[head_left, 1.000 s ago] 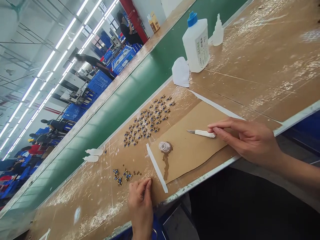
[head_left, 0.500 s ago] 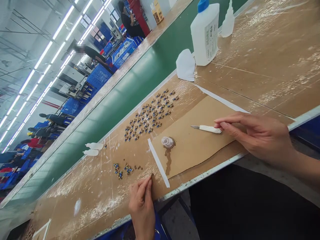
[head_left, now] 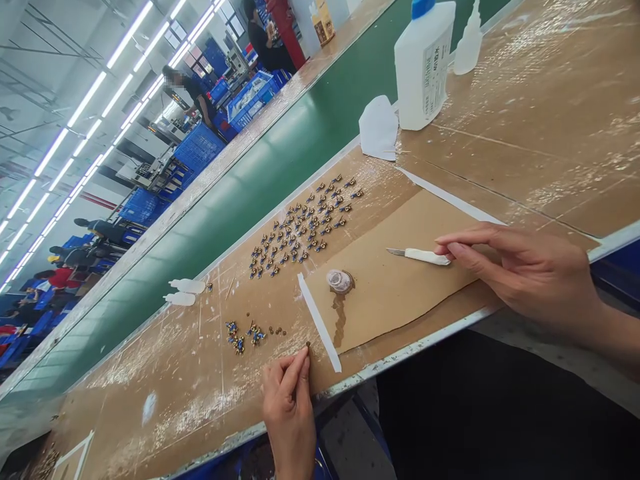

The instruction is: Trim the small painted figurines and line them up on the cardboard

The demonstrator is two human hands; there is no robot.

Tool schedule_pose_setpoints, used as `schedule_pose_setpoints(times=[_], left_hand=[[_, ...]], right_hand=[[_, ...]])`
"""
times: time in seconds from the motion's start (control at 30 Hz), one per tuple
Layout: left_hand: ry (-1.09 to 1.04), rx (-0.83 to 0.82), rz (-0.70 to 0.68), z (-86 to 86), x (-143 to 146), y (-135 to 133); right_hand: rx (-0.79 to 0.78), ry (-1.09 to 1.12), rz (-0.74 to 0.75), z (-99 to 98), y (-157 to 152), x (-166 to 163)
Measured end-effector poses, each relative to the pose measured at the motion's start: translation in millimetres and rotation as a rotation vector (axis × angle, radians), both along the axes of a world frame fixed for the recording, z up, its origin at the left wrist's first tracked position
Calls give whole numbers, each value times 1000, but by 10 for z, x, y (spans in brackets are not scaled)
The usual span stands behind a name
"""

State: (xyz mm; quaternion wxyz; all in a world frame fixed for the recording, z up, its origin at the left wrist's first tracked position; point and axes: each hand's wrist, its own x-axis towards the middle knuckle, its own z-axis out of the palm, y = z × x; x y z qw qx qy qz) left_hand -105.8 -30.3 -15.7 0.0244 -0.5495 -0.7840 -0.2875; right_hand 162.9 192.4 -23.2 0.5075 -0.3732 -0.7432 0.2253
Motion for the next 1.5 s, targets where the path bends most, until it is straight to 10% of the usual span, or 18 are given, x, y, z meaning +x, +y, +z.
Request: schedule_pose_setpoints(times=[1.5], left_hand=[[12, -11, 16, -14, -40, 29]], right_hand=[[-24, 15, 7, 1, -3, 0]])
